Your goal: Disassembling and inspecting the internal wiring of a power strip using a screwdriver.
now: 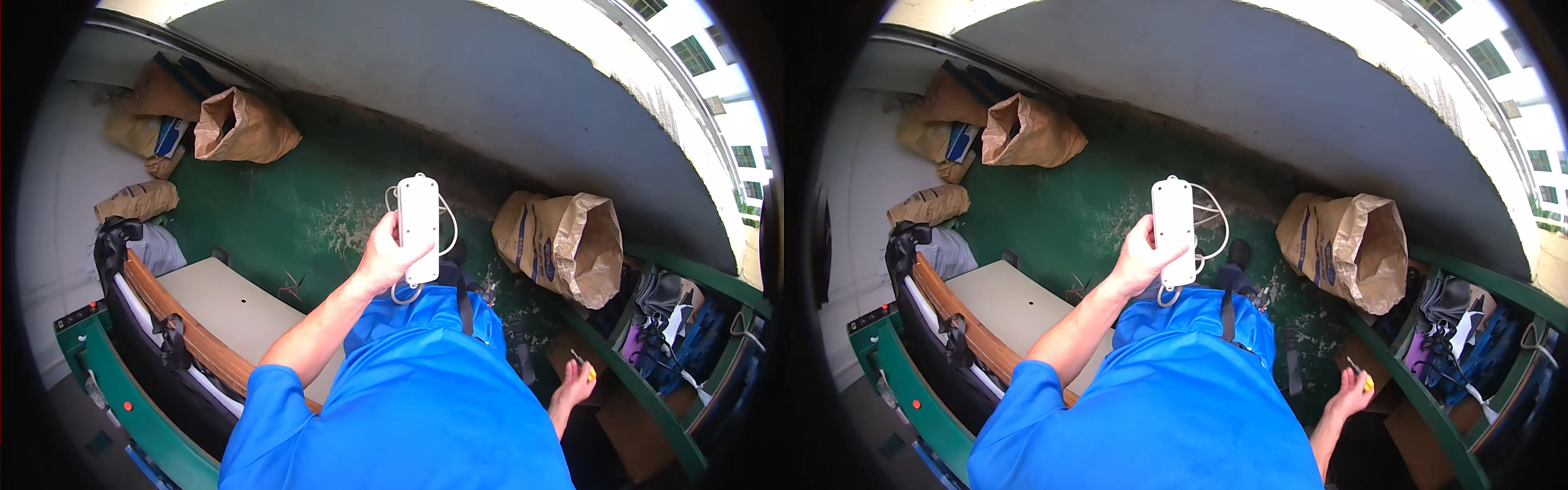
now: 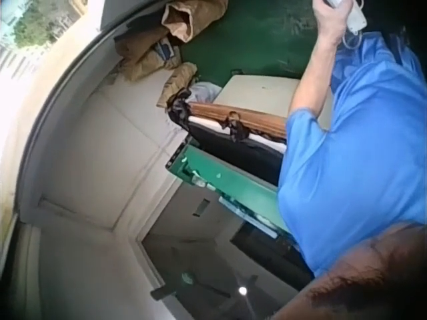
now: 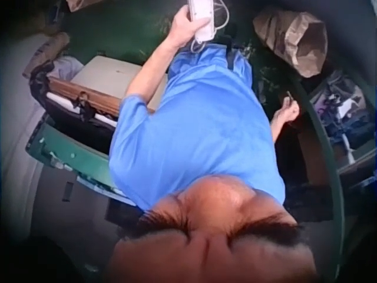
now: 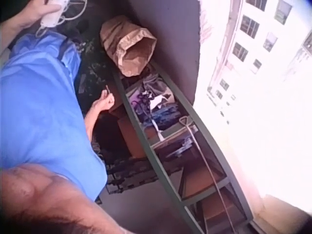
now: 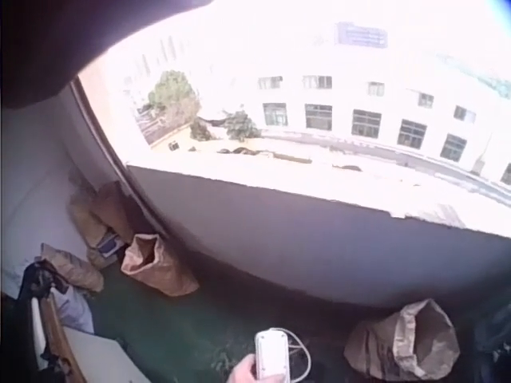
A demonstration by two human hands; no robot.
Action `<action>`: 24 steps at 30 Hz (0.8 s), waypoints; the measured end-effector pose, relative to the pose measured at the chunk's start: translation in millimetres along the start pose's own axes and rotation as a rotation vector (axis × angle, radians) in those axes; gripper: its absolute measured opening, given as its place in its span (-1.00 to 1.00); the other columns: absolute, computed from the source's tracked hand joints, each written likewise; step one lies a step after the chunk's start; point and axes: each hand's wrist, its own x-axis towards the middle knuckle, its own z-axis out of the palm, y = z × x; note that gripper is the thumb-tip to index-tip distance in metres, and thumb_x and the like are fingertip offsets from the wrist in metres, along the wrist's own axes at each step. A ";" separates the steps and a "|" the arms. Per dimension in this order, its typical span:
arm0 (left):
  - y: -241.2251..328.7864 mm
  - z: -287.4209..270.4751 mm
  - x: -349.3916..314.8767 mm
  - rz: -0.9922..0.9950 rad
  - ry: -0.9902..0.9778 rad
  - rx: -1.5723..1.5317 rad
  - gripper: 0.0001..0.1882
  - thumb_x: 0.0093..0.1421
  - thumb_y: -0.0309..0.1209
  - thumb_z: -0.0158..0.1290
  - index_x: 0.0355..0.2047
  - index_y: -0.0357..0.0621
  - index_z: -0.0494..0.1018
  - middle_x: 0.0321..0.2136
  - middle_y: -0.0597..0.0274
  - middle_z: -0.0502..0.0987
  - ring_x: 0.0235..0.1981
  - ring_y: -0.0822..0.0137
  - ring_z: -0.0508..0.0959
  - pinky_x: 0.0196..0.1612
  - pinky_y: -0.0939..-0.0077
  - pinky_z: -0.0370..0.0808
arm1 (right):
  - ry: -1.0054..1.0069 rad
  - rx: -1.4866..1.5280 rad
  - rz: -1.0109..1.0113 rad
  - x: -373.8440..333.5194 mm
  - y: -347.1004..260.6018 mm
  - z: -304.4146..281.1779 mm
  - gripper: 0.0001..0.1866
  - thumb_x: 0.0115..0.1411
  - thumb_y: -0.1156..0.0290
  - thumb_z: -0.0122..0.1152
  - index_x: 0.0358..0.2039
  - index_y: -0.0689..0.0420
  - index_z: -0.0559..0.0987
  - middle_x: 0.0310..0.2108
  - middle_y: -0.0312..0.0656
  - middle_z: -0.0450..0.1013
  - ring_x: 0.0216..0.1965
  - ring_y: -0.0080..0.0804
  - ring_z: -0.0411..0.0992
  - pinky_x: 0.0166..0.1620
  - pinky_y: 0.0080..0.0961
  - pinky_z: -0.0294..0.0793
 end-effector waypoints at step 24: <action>42.3 -225.6 -53.0 0.229 0.651 -0.086 -0.48 0.08 -0.33 0.39 -0.07 -0.29 0.39 -0.22 0.02 0.63 -0.19 0.20 0.68 -0.14 0.32 0.65 | -2.011 0.005 -0.688 -445.5 -46.7 462.4 -0.57 0.22 0.63 0.38 0.03 0.22 0.40 -0.04 -0.05 0.52 -0.06 -0.40 0.52 0.03 -0.50 0.54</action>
